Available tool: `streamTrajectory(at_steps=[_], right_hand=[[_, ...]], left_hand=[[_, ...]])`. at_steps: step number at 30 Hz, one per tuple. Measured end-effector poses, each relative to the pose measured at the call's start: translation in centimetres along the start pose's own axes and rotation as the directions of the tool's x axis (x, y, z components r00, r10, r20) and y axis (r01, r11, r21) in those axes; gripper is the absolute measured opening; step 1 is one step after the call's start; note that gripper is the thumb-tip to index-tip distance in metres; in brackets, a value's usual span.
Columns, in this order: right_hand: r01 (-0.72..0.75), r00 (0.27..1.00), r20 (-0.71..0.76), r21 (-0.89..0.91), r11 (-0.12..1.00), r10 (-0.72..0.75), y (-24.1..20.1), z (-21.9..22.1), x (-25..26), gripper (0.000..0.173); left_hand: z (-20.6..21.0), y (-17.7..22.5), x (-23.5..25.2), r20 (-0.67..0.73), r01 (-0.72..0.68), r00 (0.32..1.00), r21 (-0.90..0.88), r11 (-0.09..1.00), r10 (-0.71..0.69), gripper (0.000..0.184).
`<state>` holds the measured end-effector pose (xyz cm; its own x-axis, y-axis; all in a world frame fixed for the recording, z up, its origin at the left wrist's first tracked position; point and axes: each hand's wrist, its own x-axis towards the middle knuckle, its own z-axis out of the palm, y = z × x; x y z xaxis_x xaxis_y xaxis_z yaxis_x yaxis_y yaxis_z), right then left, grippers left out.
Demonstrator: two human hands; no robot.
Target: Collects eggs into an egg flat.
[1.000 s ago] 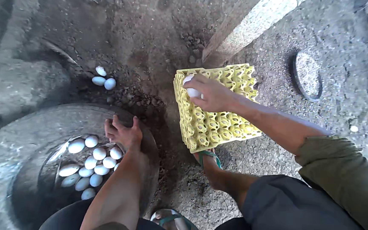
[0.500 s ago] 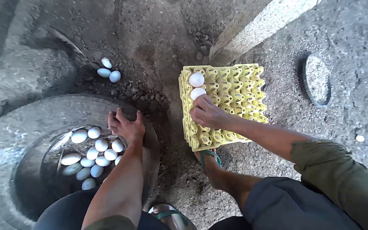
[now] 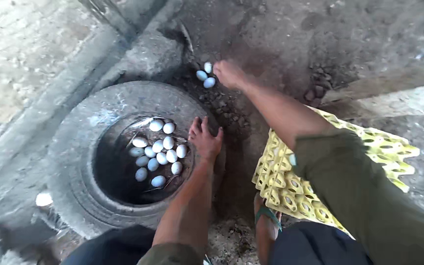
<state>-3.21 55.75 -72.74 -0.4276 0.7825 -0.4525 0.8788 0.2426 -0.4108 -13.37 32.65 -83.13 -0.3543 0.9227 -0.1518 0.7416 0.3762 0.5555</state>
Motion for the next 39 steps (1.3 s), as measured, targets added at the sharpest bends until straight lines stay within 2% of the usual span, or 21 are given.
streamTrajectory(at_steps=[2,4,6,8,11,13,15,17,18,20,22,28,34,37,39], right_hand=[[-0.069,0.993,0.101,0.014,0.998,0.067,1.8,4.1,3.5,0.034],[-0.15,0.985,0.102,0.074,0.986,0.142,3.1,6.6,6.6,0.035],[-0.215,0.977,0.021,0.171,0.962,0.214,4.4,9.5,9.5,0.04],[-0.221,0.963,-0.105,0.222,0.95,0.249,5.4,11.5,12.7,0.046],[-0.243,0.93,-0.232,0.197,0.95,0.286,5.6,12.2,16.8,0.056],[-0.252,0.927,-0.237,0.187,0.95,0.292,5.2,12.7,17.4,0.057],[-0.179,0.965,-0.16,0.172,0.969,0.207,4.3,12.4,17.7,0.054],[-0.05,0.998,-0.03,0.047,0.998,0.052,3.7,12.5,17.8,0.049],[0.019,0.999,0.048,-0.037,0.999,-0.017,3.5,12.5,17.7,0.048],[0.126,0.976,0.199,-0.212,0.969,-0.084,3.5,12.6,17.4,0.057],[0.175,0.952,0.295,-0.305,0.936,-0.082,4.2,12.8,16.7,0.061],[0.272,0.877,0.474,-0.351,0.896,-0.08,5.3,10.5,13.4,0.053],[0.333,0.743,0.669,-0.349,0.876,-0.015,6.4,7.5,9.9,0.082],[0.371,0.707,0.707,-0.35,0.86,-0.017,6.9,7.5,8.6,0.096],[0.402,0.7,0.714,-0.367,0.839,-0.023,6.8,7.6,7.8,0.097]], left_hand=[[0.1,-0.2,-0.2,-0.025,-0.027,0.999,-0.008,1.0,0.026,0.072],[0.1,-0.1,0.1,-0.058,-0.048,0.997,-0.009,0.999,0.047,0.069],[0.3,-0.3,-0.2,-0.07,-0.055,0.996,-0.014,0.998,0.053,0.067],[0.7,-0.4,-0.2,-0.124,-0.077,0.99,-0.032,0.997,0.073,0.066],[1.2,-1.0,0.2,-0.204,-0.111,0.974,-0.024,0.994,0.104,0.065],[1.7,-1.3,-0.3,-0.223,-0.11,0.969,-0.007,0.994,0.105,0.063],[2.0,-1.5,-0.1,-0.246,-0.109,0.963,0.002,0.994,0.106,0.063],[2.1,-1.5,-0.1,-0.248,-0.105,0.963,0.002,0.994,0.102,0.063],[2.1,-1.5,-0.2,-0.249,-0.104,0.963,-0.001,0.995,0.1,0.063],[2.1,-1.4,-0.2,-0.25,-0.104,0.963,-0.006,0.995,0.1,0.064],[2.3,-1.6,-0.3,-0.259,-0.106,0.961,-0.005,0.994,0.101,0.065],[2.4,-1.6,-0.3,-0.264,-0.105,0.959,-0.011,0.994,0.098,0.063],[2.2,-1.4,-0.4,-0.218,-0.092,0.972,-0.042,0.995,0.081,0.066],[2.3,-1.5,-0.3,-0.22,-0.094,0.972,-0.046,0.995,0.082,0.067],[2.3,-1.6,-0.3,-0.216,-0.097,0.973,-0.04,0.995,0.086,0.068]])
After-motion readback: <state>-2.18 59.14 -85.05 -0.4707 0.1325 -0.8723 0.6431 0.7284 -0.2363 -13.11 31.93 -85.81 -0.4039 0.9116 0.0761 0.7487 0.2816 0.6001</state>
